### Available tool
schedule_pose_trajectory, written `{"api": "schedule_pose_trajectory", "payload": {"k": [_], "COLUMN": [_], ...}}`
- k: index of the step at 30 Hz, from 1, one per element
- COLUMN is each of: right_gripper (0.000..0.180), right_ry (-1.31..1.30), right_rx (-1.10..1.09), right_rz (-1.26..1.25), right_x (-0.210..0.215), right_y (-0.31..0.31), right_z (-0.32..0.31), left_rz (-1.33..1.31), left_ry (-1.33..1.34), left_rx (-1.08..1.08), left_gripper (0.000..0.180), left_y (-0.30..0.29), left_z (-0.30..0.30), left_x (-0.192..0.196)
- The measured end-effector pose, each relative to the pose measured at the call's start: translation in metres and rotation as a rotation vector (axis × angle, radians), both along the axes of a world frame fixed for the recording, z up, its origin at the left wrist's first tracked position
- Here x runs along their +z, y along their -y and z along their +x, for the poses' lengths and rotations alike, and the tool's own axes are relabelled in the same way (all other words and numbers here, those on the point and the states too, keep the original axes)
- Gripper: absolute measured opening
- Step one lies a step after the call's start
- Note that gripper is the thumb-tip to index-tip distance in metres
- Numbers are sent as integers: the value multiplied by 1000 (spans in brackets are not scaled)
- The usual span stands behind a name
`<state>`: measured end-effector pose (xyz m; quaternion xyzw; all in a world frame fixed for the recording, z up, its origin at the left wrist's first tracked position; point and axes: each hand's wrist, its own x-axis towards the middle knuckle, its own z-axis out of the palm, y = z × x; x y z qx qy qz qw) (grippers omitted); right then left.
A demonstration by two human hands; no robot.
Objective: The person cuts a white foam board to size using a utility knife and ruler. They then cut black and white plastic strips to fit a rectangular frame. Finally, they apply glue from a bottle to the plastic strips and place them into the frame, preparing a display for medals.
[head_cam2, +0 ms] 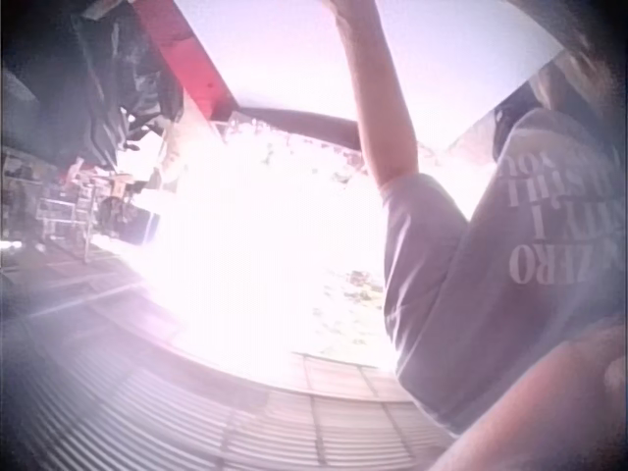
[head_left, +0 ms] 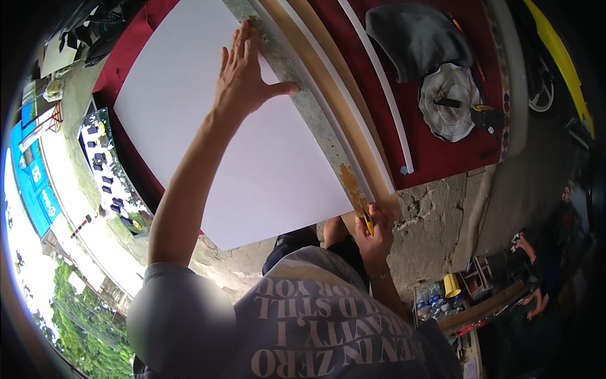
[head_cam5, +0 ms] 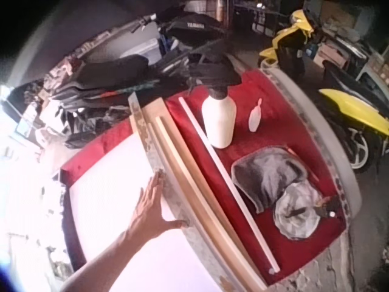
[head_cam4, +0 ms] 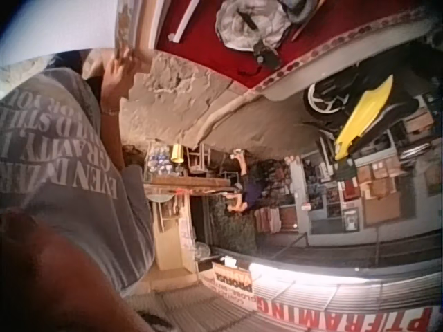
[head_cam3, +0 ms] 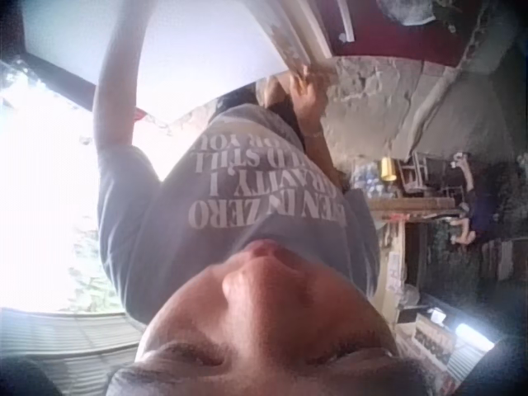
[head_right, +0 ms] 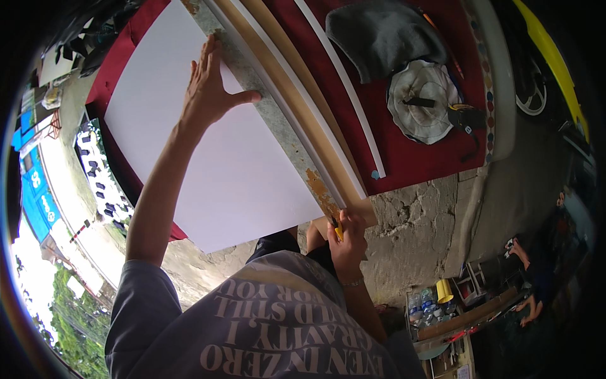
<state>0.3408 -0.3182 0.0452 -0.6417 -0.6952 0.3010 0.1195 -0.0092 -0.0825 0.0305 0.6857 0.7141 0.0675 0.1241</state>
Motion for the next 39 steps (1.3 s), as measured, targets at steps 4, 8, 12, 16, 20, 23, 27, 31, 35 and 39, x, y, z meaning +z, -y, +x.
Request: {"api": "schedule_pose_trajectory", "payload": {"k": [4,8,12,16,20,23,27,31,35,39], "right_gripper": [44,44,45,46,46,46,48,46,42,42], "right_ry": [-8,-48,-54,-26,-3,0,27,-242,-278,-323], "right_rx": [-7,-54,-61,-31,1,-16,-24,-136,7,309], "right_rz": [8,-44,-79,-45,-5,-40,-90,-161,-236,241], "right_x": [1,3,3,3,3,5,18,31,56,57], "right_y": [-2,-2,-3,1,-2,-1,-4,-18,-120,-222], "right_z": [-1,-1,-4,0,-2,-3,-4,0,-45,-117], "left_rz": [-47,-58,-99,-209,-222,-250,-272,-271,-258,-316], "left_ry": [10,25,20,31,-14,-51,-80,-116,-36,-66], "left_rx": [13,-8,-9,44,62,60,72,89,119,129], "left_gripper": [111,113,120,127,127,127,126,126,121,121], "left_y": [12,13,12,12,12,11,10,8,7,5], "left_z": [12,13,22,30,33,34,37,38,37,40], "left_x": [0,-3,11,18,19,19,20,20,20,25]}}
